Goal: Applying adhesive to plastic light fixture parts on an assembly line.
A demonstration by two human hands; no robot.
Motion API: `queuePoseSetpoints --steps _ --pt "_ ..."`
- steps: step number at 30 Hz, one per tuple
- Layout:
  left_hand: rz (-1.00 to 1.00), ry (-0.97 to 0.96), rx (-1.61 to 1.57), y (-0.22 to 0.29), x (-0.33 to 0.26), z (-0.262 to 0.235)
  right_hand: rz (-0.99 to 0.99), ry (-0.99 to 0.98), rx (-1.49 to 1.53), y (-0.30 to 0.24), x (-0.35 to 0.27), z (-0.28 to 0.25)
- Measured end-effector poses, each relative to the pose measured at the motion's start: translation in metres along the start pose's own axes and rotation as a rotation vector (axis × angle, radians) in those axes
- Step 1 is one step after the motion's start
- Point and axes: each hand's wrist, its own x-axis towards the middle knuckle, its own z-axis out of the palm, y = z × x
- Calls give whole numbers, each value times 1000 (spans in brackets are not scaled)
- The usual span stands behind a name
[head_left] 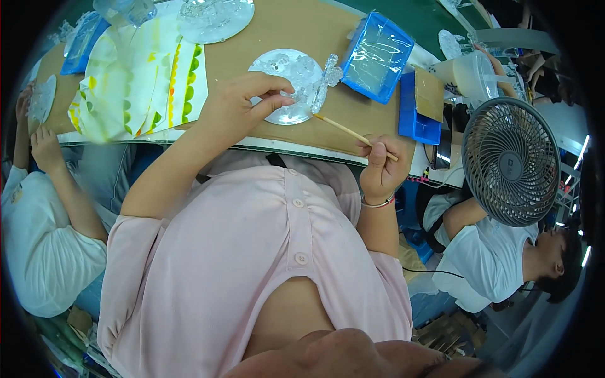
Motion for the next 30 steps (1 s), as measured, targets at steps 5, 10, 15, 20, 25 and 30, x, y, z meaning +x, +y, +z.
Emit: queuePoseSetpoints --steps 5,10,15,20,25,30 --pt "-16 4 13 -2 -1 2 -103 33 -156 5 -2 4" --pt "-70 -32 2 1 -1 1 -166 -119 -81 -8 -6 13" --pt "-83 -31 5 0 -1 -1 -295 -251 -174 -13 -1 14" --pt "-51 -63 -8 3 -1 0 -250 -153 -181 -11 -4 5" --pt "-19 -48 3 3 -1 2 -289 -164 -257 -23 -13 5" --pt "-3 -36 -1 2 -3 3 -336 -294 -204 -36 -9 14"
